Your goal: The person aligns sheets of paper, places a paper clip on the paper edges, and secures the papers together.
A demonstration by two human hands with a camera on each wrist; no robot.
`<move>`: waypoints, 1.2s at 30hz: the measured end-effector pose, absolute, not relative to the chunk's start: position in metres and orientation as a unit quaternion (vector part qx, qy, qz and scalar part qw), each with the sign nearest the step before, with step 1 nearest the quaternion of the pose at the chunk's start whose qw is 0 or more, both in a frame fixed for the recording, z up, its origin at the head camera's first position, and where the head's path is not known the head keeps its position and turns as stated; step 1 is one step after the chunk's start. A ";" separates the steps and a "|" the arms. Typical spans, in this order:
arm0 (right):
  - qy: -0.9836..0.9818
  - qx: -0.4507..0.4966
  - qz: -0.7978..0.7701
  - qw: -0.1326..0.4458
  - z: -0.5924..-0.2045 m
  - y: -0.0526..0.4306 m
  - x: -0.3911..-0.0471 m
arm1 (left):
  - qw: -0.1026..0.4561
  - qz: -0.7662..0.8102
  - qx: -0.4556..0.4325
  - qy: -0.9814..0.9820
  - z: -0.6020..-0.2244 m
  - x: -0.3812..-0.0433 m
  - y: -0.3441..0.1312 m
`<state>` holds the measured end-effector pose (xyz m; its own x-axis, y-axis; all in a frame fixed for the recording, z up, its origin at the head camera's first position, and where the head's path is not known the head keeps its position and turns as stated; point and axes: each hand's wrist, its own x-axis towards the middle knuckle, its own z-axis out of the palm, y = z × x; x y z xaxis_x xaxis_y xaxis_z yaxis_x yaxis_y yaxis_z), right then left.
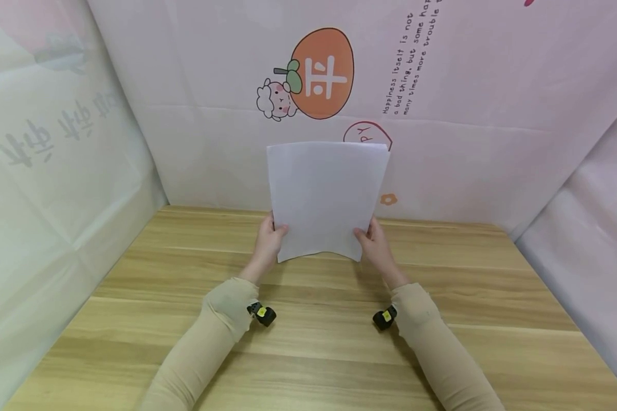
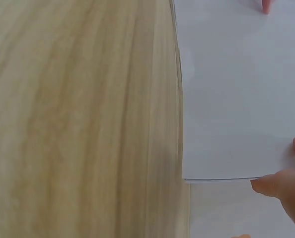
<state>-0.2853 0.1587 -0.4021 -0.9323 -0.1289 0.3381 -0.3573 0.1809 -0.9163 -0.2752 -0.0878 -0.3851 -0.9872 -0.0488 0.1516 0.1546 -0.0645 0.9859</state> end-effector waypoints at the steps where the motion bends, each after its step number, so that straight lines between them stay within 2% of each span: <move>1: -0.761 0.160 0.622 0.094 -0.402 0.159 -0.285 | 0.071 -0.727 -0.039 -0.682 -0.385 -0.275 -0.087; 21: -0.756 0.133 0.635 0.087 -0.394 0.160 -0.281 | 0.055 -0.731 -0.049 -0.678 -0.375 -0.274 -0.093; 36: -0.726 0.153 0.661 0.111 -0.383 0.158 -0.283 | 0.094 -0.720 -0.071 -0.684 -0.357 -0.275 -0.094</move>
